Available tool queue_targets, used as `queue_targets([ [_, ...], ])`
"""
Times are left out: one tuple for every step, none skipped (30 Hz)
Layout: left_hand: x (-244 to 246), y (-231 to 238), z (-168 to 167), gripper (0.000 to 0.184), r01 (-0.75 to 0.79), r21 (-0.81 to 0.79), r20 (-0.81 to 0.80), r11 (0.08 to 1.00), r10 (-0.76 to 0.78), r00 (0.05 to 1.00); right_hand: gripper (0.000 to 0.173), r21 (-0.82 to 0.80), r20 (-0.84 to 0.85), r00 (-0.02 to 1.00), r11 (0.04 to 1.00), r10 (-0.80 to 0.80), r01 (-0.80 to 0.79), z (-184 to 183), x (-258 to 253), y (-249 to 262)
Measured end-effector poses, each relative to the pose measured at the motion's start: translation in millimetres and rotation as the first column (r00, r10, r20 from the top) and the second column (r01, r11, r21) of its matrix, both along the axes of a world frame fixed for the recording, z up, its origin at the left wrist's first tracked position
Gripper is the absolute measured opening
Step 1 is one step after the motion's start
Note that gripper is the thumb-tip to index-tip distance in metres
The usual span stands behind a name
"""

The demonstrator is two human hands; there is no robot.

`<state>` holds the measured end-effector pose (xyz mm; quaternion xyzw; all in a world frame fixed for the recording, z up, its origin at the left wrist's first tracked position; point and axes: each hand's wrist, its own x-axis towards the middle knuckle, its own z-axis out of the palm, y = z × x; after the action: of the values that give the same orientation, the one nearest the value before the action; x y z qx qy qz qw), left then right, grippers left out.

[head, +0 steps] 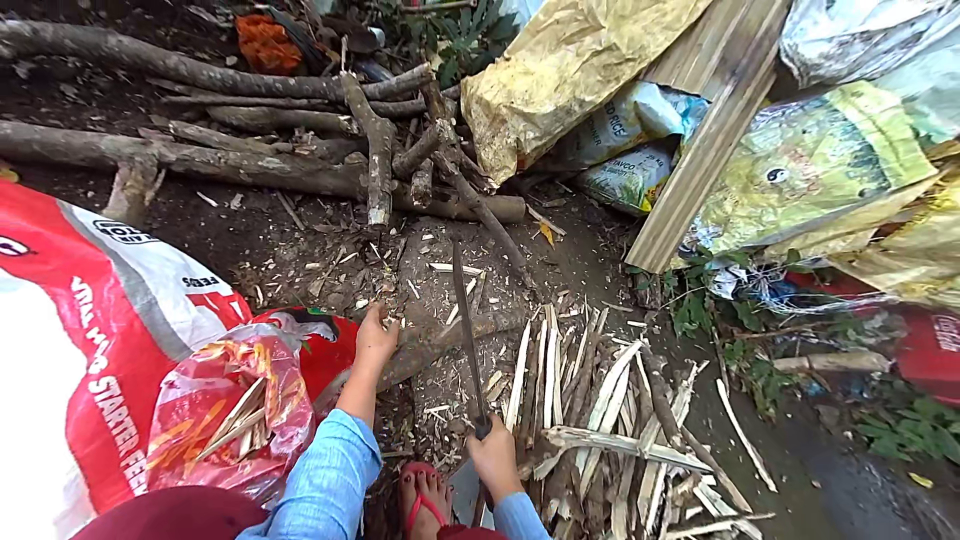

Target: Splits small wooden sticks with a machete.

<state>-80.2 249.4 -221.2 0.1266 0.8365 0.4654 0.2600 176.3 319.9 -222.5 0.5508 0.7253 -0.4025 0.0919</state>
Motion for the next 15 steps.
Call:
queue_targets([
  [3.0,-1.1,-0.1,0.054,0.009,-0.006,0.011,1.000,-0.009,1.000,0.044,0.005,-0.033,0.999,1.000,-0.013,0.013,1.6,-1.3,3.7],
  [6.6,-4.0,-0.9,0.053,0.019,-0.010,0.023,1.000,-0.019,1.000,0.041,0.012,-0.071,0.997,1.000,-0.024,0.025,5.0,0.2,5.3],
  [10.0,-7.9,-2.5,0.052,0.022,-0.011,0.032,1.000,-0.021,0.999,0.039,0.018,-0.106,0.994,0.999,-0.036,0.038,9.7,3.2,5.3],
  [11.8,-11.0,-4.8,0.051,0.018,-0.015,0.040,1.000,-0.017,0.999,0.038,0.033,-0.144,0.989,0.998,-0.044,0.049,14.2,6.8,4.2],
  [12.5,-13.1,-7.1,0.051,0.012,-0.020,0.050,1.000,-0.011,0.999,0.039,0.056,-0.190,0.981,0.997,-0.051,0.062,16.6,10.5,2.3],
  [12.9,-14.4,-8.9,0.051,0.007,-0.029,0.058,1.000,-0.005,0.998,0.040,0.080,-0.226,0.972,0.994,-0.056,0.075,16.3,13.8,-0.6],
  [13.2,-15.7,-10.3,0.050,0.004,-0.040,0.061,0.999,-0.002,0.998,0.041,0.094,-0.237,0.970,0.992,-0.060,0.084,12.6,16.0,-4.6],
  [13.7,-17.0,-11.5,0.049,0.007,-0.047,0.064,0.999,-0.004,0.998,0.043,0.096,-0.221,0.973,0.992,-0.061,0.084,5.7,16.9,-8.8],
  [14.2,-17.5,-12.3,0.049,0.015,-0.055,0.068,0.998,-0.011,0.998,0.044,0.075,-0.166,0.985,0.995,-0.054,0.067,-2.8,16.7,-11.0],
  [14.8,-16.4,-12.0,0.048,0.025,-0.060,0.069,0.998,-0.020,0.997,0.046,0.035,-0.096,0.994,0.998,-0.041,0.044,-11.7,15.2,-9.9],
  [15.6,-14.3,-11.5,0.048,0.033,-0.060,0.066,0.998,-0.029,0.997,0.045,0.000,-0.054,0.998,0.999,-0.039,0.039,-19.0,12.9,-7.0],
  [16.6,-12.1,-11.2,0.047,0.041,-0.055,0.060,0.998,-0.038,0.997,0.044,-0.023,-0.054,0.997,0.998,-0.054,0.053,-22.0,10.9,-3.3],
  [17.5,-9.9,-10.5,0.047,0.046,-0.044,0.056,0.998,-0.044,0.997,0.042,-0.036,-0.083,0.994,0.997,-0.076,0.073,-21.1,9.2,1.2],
  [18.9,-9.1,-9.9,0.046,0.049,-0.036,0.054,0.998,-0.047,0.997,0.041,-0.051,-0.127,0.987,0.994,-0.100,0.095,-18.6,9.7,4.7],
  [20.1,-9.4,-10.1,0.047,0.053,-0.031,0.053,0.998,-0.052,0.997,0.038,-0.060,-0.176,0.977,0.992,-0.122,0.113,-15.4,11.7,6.5],
])
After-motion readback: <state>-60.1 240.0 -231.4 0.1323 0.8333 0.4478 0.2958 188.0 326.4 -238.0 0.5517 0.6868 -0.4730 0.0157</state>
